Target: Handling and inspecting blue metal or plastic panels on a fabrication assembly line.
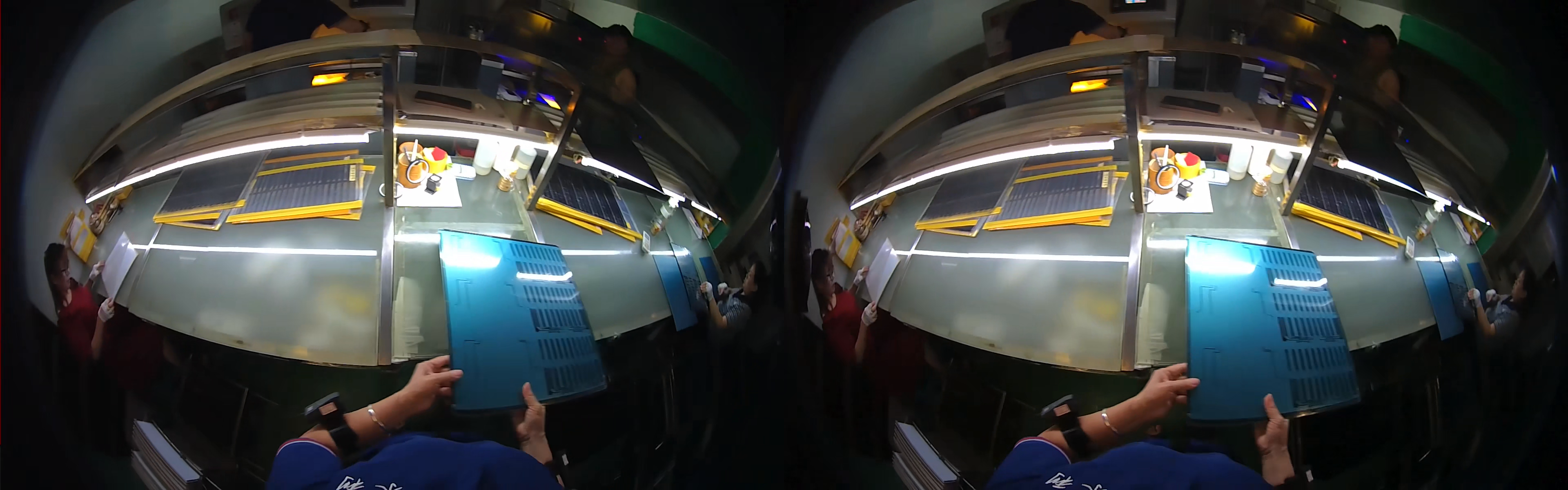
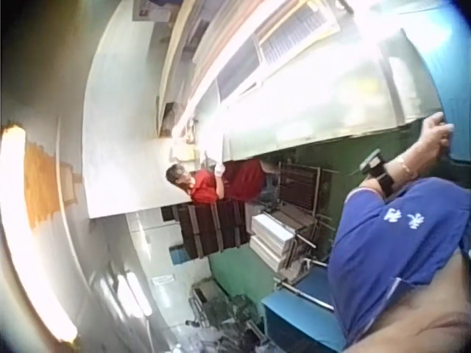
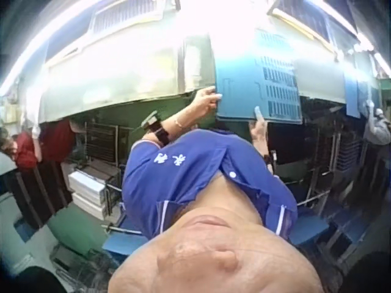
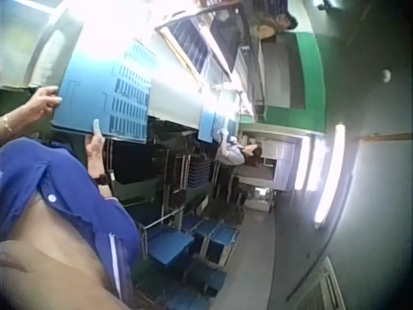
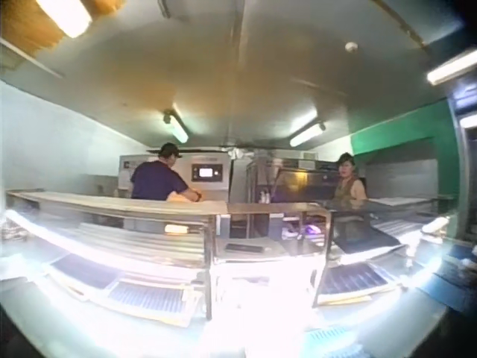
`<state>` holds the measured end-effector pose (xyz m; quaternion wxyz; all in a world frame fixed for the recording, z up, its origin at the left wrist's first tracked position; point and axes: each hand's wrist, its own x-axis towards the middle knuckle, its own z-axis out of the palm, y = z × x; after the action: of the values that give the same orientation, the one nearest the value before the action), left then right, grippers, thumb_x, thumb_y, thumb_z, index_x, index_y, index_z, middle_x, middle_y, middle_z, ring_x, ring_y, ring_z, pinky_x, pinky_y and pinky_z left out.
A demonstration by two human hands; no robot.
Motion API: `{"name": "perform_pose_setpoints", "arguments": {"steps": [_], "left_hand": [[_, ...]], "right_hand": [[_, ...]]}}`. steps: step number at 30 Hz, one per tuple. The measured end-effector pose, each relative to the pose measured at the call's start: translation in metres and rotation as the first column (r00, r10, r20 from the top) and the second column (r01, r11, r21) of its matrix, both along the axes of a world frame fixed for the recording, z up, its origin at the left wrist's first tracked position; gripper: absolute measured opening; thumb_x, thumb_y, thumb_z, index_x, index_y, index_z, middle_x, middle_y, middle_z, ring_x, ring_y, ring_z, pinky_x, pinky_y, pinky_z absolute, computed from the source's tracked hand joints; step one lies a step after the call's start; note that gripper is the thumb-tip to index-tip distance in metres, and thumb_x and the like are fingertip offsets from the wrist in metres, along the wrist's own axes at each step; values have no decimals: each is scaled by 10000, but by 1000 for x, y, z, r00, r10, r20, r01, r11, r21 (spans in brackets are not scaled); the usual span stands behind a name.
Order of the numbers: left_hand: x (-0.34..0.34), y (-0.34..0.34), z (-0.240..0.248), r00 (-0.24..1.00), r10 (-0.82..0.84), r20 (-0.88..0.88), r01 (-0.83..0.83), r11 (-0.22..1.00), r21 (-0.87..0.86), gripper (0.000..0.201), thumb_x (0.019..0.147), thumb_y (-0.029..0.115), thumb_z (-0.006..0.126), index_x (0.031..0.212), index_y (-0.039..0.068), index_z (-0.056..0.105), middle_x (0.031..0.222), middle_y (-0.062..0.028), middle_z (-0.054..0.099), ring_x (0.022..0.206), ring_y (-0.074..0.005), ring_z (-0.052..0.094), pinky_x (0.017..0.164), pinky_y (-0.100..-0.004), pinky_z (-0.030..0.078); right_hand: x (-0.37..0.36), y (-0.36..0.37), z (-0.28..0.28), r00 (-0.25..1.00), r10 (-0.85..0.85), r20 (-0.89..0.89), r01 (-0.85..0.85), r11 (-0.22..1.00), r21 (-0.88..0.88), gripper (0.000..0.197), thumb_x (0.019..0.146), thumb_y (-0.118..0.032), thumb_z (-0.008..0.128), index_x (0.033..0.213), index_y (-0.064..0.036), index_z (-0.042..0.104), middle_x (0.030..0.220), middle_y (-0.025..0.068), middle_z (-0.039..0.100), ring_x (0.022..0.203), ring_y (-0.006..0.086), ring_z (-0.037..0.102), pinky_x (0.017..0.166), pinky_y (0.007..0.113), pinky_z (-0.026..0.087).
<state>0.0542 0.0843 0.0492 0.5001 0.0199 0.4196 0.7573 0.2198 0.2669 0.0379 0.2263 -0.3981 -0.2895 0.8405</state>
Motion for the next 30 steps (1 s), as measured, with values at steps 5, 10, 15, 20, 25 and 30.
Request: {"name": "perform_pose_setpoints", "arguments": {"steps": [5, 10, 15, 20, 25, 30], "left_hand": [[-30, -102, 0, 974, 155, -166, -174, 979, -106, 275, 809, 87, 643, 1077, 42, 600, 905, -7, 647, 711, -39, 573, 541, -149, 410], [-45, -219, 17, 912, 266, -313, -344, 911, -228, 335, 778, 42, 640, 1104, -20, 587, 913, -48, 648, 758, -98, 599, 696, -223, 470], [-57, -326, 30, 863, 336, -377, -472, 801, -368, 289, 795, -12, 593, 1083, -43, 587, 920, -78, 652, 781, -134, 623, 751, -257, 491], [-85, -401, 46, 821, 293, -491, -539, 684, -492, 250, 820, -47, 554, 1065, -45, 599, 852, -66, 660, 702, -116, 618, 672, -249, 500], [-103, -416, -1, 426, -197, -883, -871, 175, -460, 502, 716, 88, 651, 1188, -48, 544, 1079, -181, 635, 962, -230, 626, 845, -331, 485], [-41, -247, -27, 269, -114, -956, -880, 375, -292, 518, 694, 272, 721, 1093, -28, 580, 1084, -216, 595, 1053, -360, 554, 908, -392, 437]], "right_hand": [[-27, -44, 1, 880, 431, -199, -471, 840, -269, 312, 871, -138, 609, 1138, -2, 520, 1110, 122, 587, 1040, 248, 569, 921, 403, 477], [-10, -22, -42, 680, 721, 134, -601, 652, -463, 609, 800, 52, 627, 1314, 30, 300, 1181, 235, 520, 1090, 316, 544, 951, 465, 456], [6, 32, -82, 798, 457, 393, -412, 889, -197, 476, 777, 45, 636, 1212, -6, 452, 1021, 124, 608, 889, 205, 617, 805, 382, 523], [-19, 32, -66, 816, 436, 380, -444, 893, -71, 408, 790, 31, 625, 1171, -9, 485, 1015, 112, 607, 866, 192, 611, 791, 338, 525], [-41, 7, -64, 722, 589, 363, -638, 770, 19, 318, 803, 18, 620, 1107, 0, 529, 992, 110, 611, 847, 189, 617, 765, 333, 534], [-61, -6, -71, 736, 601, 311, -671, 706, 224, 239, 807, 3, 624, 1040, -2, 568, 942, 98, 638, 802, 157, 622, 700, 285, 539]]}}
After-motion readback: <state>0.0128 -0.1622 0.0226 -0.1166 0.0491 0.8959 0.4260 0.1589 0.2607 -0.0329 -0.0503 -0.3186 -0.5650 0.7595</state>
